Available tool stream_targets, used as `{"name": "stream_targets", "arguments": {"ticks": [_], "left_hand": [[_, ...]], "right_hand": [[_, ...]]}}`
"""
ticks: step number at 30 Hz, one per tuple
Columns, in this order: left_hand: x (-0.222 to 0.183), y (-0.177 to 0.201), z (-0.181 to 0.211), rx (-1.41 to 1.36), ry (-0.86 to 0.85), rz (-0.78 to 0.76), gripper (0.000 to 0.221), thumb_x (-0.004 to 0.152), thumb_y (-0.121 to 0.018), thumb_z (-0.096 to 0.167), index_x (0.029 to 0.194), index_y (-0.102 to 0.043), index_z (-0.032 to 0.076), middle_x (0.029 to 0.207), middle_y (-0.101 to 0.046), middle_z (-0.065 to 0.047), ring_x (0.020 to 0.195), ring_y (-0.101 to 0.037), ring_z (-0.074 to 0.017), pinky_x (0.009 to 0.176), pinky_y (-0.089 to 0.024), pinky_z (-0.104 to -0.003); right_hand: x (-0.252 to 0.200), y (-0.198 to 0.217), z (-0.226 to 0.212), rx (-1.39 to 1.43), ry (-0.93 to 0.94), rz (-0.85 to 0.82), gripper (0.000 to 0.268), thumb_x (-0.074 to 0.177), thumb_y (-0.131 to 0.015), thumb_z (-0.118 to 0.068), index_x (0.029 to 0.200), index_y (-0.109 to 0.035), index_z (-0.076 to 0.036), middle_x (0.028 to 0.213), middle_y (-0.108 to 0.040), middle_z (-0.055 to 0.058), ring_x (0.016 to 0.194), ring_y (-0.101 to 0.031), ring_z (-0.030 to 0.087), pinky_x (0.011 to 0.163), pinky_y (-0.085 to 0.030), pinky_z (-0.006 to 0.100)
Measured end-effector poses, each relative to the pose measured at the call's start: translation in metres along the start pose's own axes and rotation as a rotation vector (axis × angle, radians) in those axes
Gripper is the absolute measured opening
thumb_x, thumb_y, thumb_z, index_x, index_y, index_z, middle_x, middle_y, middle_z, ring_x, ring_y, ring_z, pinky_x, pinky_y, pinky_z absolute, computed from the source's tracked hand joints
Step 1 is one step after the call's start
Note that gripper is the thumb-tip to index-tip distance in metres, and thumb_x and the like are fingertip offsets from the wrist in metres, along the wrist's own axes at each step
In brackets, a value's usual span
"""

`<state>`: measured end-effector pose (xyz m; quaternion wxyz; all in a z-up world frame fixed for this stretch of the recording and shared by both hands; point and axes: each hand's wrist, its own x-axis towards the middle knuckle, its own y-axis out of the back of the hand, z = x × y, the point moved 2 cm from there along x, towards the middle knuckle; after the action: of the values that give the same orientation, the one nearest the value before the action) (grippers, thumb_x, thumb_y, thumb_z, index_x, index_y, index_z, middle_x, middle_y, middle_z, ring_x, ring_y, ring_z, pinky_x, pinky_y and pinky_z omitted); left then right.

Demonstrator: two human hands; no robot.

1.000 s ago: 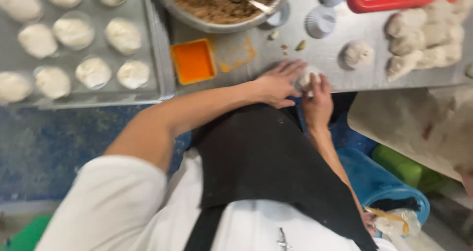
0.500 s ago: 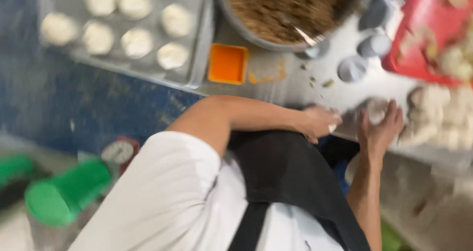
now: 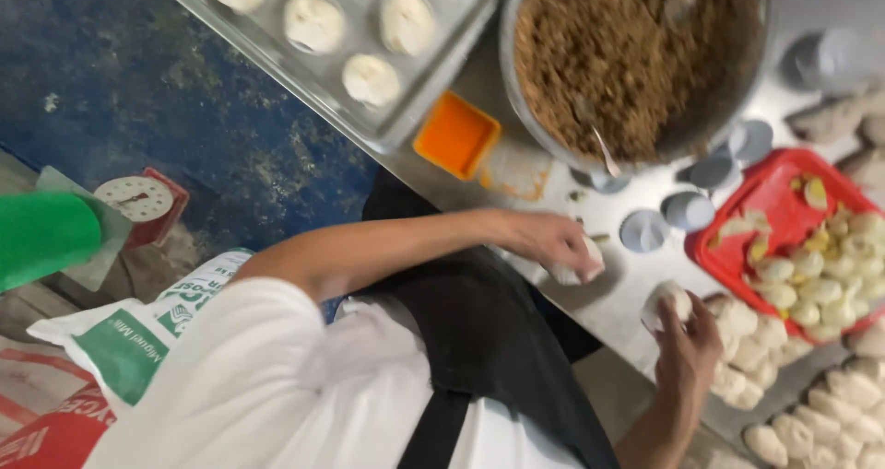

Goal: Filling and shaping dough balls with meat filling and hard-boiled eggs to make steamed buns.

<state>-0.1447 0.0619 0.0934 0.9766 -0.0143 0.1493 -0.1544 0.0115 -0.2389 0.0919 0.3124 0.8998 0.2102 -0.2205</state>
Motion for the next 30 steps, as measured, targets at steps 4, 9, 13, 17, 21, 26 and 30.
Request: {"name": "stream_targets", "arguments": {"ticks": [4,9,13,17,21,26,30], "left_hand": [[-0.135,0.122,0.019,-0.169,-0.208,0.308,0.034,0.102,-0.061,0.042,0.111,-0.081,0.016,0.128,-0.067,-0.01,0.122,-0.064,-0.0242,0.11,-0.051,-0.044],[-0.311,0.278,-0.007,-0.094,-0.067,0.853,0.042,0.1,-0.062,0.047,0.13,-0.061,0.018,0.137,-0.068,-0.012,0.138,-0.061,-0.0289,0.118,-0.046,-0.046],[-0.382,0.367,-0.068,0.308,0.229,1.303,0.051,0.1,-0.063,0.056,0.115,-0.074,0.007,0.146,-0.052,-0.022,0.136,-0.055,-0.037,0.117,-0.044,-0.048],[-0.382,0.399,-0.094,0.503,0.492,1.21,0.048,0.094,-0.064,0.054,0.102,-0.082,0.01,0.162,-0.026,-0.022,0.148,-0.025,-0.0428,0.12,-0.023,-0.054],[-0.381,0.394,-0.096,0.531,0.453,1.242,0.047,0.101,-0.063,0.054,0.107,-0.081,0.011,0.161,-0.026,-0.028,0.148,-0.023,-0.0451,0.12,-0.025,-0.055],[-0.38,0.392,-0.107,0.615,0.342,1.326,0.047,0.102,-0.062,0.051,0.106,-0.08,0.008,0.164,-0.036,-0.023,0.15,-0.034,-0.0424,0.123,-0.037,-0.05],[-0.385,0.391,-0.09,0.53,0.409,1.242,0.047,0.099,-0.064,0.051,0.105,-0.081,0.008,0.162,-0.032,-0.026,0.145,-0.027,-0.0486,0.115,-0.031,-0.057]], "right_hand": [[-0.042,-0.07,-0.113,0.002,0.087,-0.028,0.052,0.097,-0.074,-0.018,0.144,-0.059,-0.001,0.116,-0.069,0.011,0.093,-0.066,0.016,0.073,-0.054,0.028],[-0.053,-0.239,-0.265,-0.134,0.339,-0.267,0.054,0.091,-0.075,-0.016,0.141,-0.06,-0.002,0.12,-0.071,0.014,0.099,-0.068,0.02,0.078,-0.057,0.03],[-0.032,-0.399,-0.345,-0.168,0.742,-0.549,0.052,0.094,-0.08,-0.016,0.139,-0.062,0.002,0.124,-0.071,0.014,0.109,-0.069,0.019,0.091,-0.057,0.03],[-0.036,-0.54,-0.437,-0.058,0.933,-0.608,0.067,0.095,-0.083,-0.014,0.15,-0.046,-0.004,0.132,-0.068,0.012,0.111,-0.073,0.018,0.09,-0.061,0.031],[0.0,-0.654,-0.456,0.031,1.262,-0.488,0.067,0.093,-0.089,-0.007,0.146,-0.049,-0.005,0.139,-0.066,0.017,0.127,-0.07,0.03,0.107,-0.057,0.041],[0.021,-0.701,-0.444,-0.596,1.609,-0.172,0.065,0.077,-0.084,-0.017,0.137,-0.06,-0.006,0.133,-0.064,0.019,0.121,-0.058,0.046,0.092,-0.045,0.053],[0.062,-0.678,-0.452,-0.54,1.524,-0.096,0.058,0.081,-0.083,-0.018,0.133,-0.061,-0.006,0.132,-0.061,0.021,0.122,-0.056,0.046,0.098,-0.043,0.053]]}}
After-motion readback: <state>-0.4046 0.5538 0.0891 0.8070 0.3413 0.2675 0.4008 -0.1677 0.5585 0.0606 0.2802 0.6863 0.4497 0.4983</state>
